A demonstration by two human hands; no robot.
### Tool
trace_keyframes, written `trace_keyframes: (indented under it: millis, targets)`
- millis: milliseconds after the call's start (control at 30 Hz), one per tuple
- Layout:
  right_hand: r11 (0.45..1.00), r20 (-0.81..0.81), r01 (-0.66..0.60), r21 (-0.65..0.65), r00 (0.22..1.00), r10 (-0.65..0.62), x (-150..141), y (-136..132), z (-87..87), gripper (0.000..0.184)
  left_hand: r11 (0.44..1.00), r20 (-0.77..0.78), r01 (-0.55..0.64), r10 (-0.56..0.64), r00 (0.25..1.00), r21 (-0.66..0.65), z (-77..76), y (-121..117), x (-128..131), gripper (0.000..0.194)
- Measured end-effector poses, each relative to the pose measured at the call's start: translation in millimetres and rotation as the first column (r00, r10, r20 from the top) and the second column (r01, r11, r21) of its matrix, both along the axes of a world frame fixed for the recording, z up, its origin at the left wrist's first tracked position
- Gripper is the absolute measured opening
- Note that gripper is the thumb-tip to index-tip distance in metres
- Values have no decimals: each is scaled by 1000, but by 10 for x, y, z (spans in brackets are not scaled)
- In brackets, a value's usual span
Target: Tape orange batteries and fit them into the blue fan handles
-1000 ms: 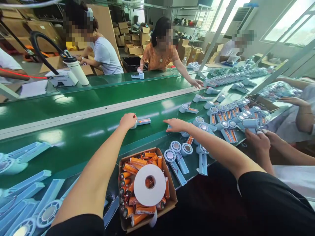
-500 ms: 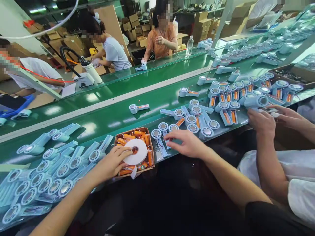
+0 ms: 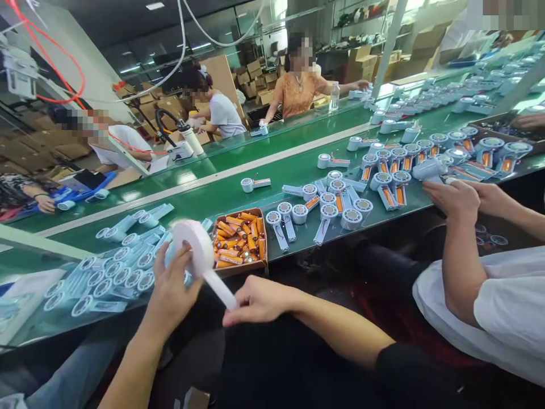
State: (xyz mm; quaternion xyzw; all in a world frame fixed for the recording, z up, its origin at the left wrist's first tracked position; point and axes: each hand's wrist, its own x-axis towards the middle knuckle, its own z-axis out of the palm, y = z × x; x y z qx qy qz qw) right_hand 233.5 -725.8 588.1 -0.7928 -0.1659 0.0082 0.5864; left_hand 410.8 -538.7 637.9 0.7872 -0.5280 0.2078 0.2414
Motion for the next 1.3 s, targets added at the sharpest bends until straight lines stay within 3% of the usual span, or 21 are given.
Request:
trace_keyframes:
  millis: [67, 100, 167, 233, 300, 367, 467, 533, 567, 633, 700, 767, 833, 967, 1067, 1167, 1200, 1300]
  targets:
    - [969, -57, -157, -193, 987, 149, 21, -26, 90, 35, 986, -220, -154, 136, 966, -67, -73, 114, -23, 45]
    - [948, -86, -161, -273, 986, 143, 80, -80, 141, 32, 974, -314, -210, 175, 933, -81, -108, 160, -22, 49]
    - [902, -76, 41, -431, 994, -81, 303, -224, 238, 32, 963, -416, -252, 192, 889, -93, -181, 221, -3, 54]
    - [788, -4, 286, -545, 939, -343, 612, -350, 300, 37, 970, -430, -219, 155, 889, -102, -272, 247, 42, 53]
    - [685, 28, 355, -637, 898, -439, 902, -420, 309, 36, 983, -412, -154, 101, 905, -96, -383, 251, 116, 48]
    - [671, 6, 302, -677, 914, -405, 1084, -453, 280, 32, 993, -367, -92, 57, 928, -77, -497, 250, 208, 43]
    - [660, 7, 270, -701, 928, -372, 1128, -530, 225, 29, 999, -209, -23, 14, 978, -39, -616, 253, 322, 42]
    - [701, 38, 325, -635, 919, -392, 1068, -618, 205, 35, 1000, -58, 13, -15, 998, -23, -628, 244, 352, 41]
    - [756, 47, 370, -540, 910, -412, 1032, -661, 199, 34, 1000, 13, 28, -28, 1000, -13, -613, 233, 353, 41]
    - [865, 22, 457, -209, 886, -463, 967, -718, 200, 26, 998, 120, 56, -58, 991, 21, -554, 196, 337, 41]
    - [855, -42, 498, 147, 867, -497, 927, -719, 235, 30, 994, 179, 89, -99, 979, 63, -477, 152, 316, 42]
    - [789, -79, 527, 317, 843, -532, 917, -688, 315, 40, 988, 205, 118, -136, 969, 99, -406, 118, 308, 44]
    - [777, -74, 555, 297, 825, -560, 934, -667, 425, 43, 982, 222, 133, -160, 962, 131, -349, 97, 323, 46]
    - [836, -85, 539, 99, 842, -533, 982, -735, 577, 35, 970, 278, 131, -186, 942, 204, -241, 55, 393, 56]
    - [824, -199, 530, 200, 845, -496, 965, -786, 526, 43, 966, 302, 99, -171, 938, 239, -151, -7, 408, 57]
    - [731, -290, 549, 406, 836, -466, 908, -673, 338, 53, 964, 288, 80, -154, 945, 254, -111, -74, 313, 53]
    - [661, -293, 582, 475, 812, -504, 888, -602, 260, 52, 965, 277, 87, -156, 948, 247, -121, -91, 252, 50]
    - [368, -308, 671, 644, 668, -677, 831, -475, 65, 49, 977, 236, 119, -159, 959, 176, -204, -132, 27, 43]
